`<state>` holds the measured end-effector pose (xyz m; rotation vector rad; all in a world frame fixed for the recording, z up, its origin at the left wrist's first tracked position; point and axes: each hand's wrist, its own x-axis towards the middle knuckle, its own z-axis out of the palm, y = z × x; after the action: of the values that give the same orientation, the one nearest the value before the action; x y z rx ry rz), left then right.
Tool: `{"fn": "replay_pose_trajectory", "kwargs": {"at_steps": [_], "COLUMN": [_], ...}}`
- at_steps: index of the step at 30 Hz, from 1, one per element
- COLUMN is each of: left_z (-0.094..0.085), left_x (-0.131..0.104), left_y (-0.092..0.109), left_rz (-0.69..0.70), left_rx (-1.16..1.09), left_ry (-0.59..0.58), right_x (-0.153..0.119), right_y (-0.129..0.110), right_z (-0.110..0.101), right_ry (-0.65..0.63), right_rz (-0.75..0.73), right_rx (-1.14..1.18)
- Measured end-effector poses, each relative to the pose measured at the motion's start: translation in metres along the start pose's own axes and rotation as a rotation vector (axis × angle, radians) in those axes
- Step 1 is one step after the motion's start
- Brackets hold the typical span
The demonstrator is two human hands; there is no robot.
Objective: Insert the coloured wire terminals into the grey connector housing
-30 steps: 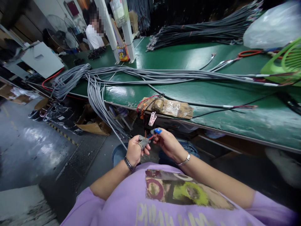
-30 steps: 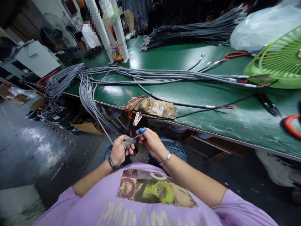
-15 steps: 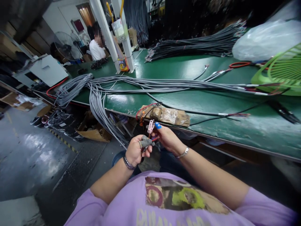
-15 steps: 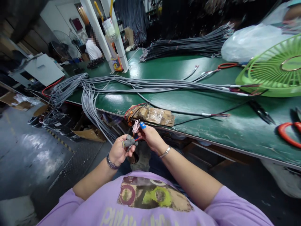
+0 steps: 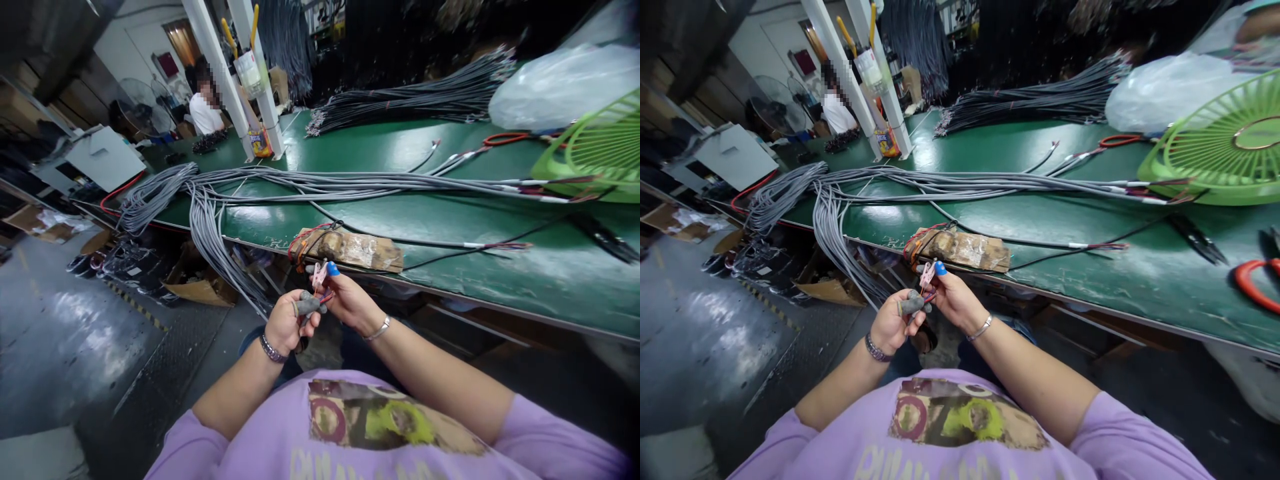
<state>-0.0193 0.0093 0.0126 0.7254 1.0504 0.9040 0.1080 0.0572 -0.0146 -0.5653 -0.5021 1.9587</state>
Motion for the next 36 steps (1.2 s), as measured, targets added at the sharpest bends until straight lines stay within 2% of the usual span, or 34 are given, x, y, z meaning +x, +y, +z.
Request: {"fn": "replay_pose_trajectory", "kwargs": {"at_steps": [6, 24, 36], "left_z": [-0.0023, -0.0016, -0.0027], "left_x": [0.0037, 0.0042, 0.0065], "left_y": [-0.0029, -0.0039, -0.0025], "left_rz": [-0.005, -0.002, -0.003], "left_rx": [-0.002, -0.025, -0.017], "left_ry": [-0.006, 0.009, 0.010], "right_x": [0.0036, 0.0041, 0.0058], "right_y": [0.0026, 0.0035, 0.0059], "right_z": [-0.0007, -0.0020, -0.0038], "right_ry": [0.060, 0.010, 0.024], "right_rz": [-0.046, -0.082, -0.074], "right_rx": [0.050, -0.002, 0.007]}}
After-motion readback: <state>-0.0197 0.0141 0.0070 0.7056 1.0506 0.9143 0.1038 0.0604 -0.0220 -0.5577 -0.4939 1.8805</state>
